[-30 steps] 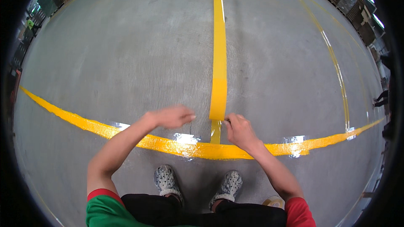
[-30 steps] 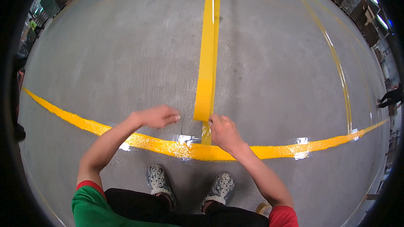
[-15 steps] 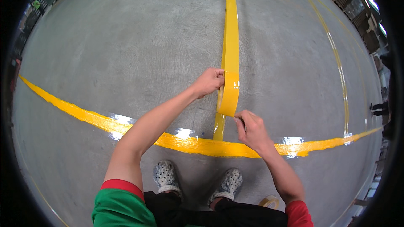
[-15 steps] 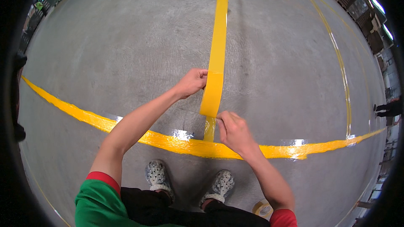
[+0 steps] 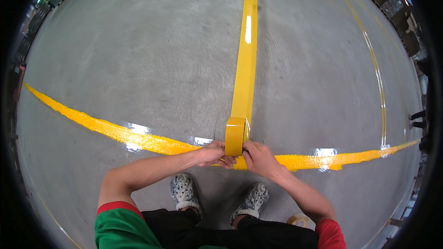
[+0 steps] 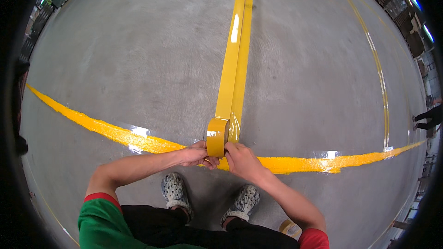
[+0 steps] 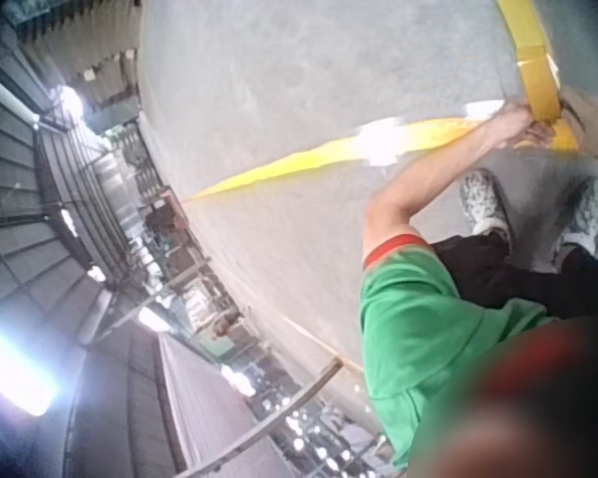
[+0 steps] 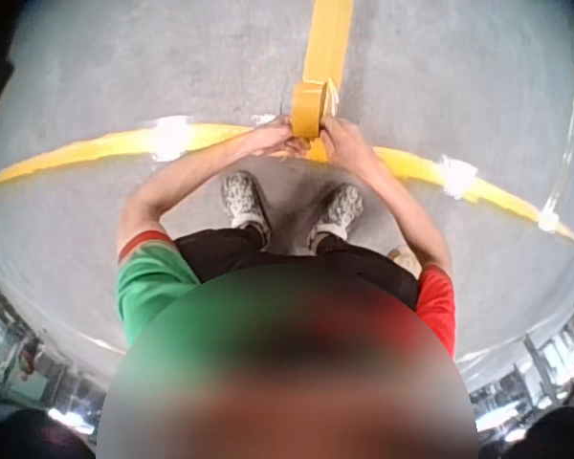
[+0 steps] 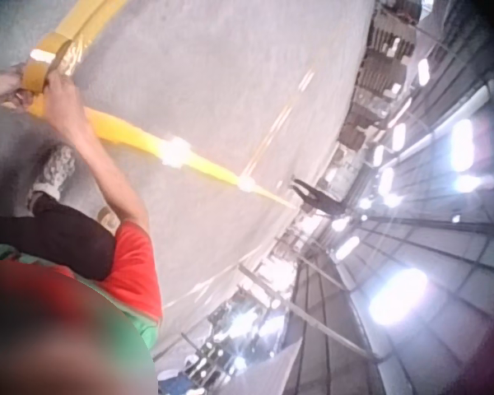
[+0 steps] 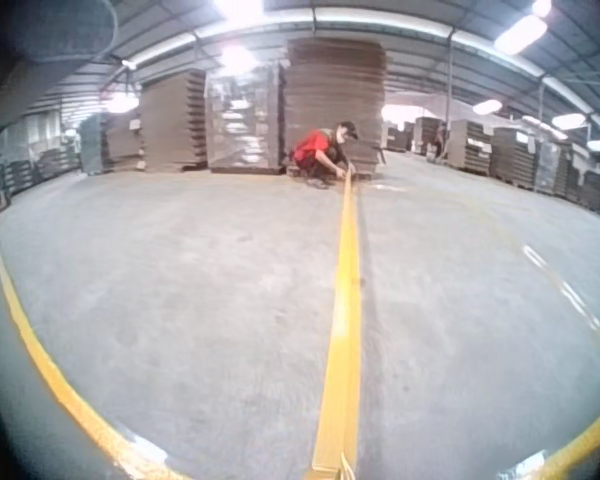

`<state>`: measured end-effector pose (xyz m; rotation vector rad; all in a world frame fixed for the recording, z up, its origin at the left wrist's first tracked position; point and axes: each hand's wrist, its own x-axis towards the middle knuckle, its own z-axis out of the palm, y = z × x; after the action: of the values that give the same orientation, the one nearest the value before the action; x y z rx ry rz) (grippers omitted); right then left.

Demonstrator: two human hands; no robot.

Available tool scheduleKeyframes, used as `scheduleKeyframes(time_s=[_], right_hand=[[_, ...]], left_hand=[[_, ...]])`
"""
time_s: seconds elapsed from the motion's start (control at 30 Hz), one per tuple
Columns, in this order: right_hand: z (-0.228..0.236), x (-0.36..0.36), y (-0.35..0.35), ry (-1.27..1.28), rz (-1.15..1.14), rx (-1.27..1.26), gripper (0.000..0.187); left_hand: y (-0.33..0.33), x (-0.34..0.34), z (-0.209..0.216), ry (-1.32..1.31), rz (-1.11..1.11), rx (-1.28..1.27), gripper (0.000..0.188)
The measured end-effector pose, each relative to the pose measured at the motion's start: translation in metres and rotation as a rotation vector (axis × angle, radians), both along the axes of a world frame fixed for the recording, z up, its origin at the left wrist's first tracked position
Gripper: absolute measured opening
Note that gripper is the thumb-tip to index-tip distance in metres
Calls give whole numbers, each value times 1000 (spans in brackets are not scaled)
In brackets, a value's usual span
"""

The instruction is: The person applies yellow floor tape to a concrete floor in a warehouse, creating intersecting lines. They unroll the tape, press it down, and cut it with a utility knife, repeating the process to form a grid pattern.

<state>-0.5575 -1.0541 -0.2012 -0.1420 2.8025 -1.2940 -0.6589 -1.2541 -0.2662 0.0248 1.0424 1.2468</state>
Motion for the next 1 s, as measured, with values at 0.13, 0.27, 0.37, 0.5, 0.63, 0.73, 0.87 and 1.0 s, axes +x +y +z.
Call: scheduleKeyframes(time_s=[0.13,0.27,0.37,0.5,0.63,0.73,0.87,1.0], right_hand=[[5,-1,0,26,-74,-46,13],[13,-28,14,195,-151,71,13],[12,-55,34,316,-72,329,11],[0,-62,44,317,20,377,11],[-8,-45,36,208,6,369,12],[-9,-17,33,250,-93,200,10],[-35,42,75,87,-437,187,11],[-111,35,142,51,-578,336,12]], left_hand=[[5,-6,12,-146,141,73,30],[15,-14,18,-89,148,142,35],[21,-13,22,-47,4,178,48],[22,-5,38,230,52,-31,88],[18,-15,53,496,173,-336,110],[12,-32,60,577,200,-268,115],[3,-57,57,429,59,-166,97],[8,-66,49,328,68,-103,51]])
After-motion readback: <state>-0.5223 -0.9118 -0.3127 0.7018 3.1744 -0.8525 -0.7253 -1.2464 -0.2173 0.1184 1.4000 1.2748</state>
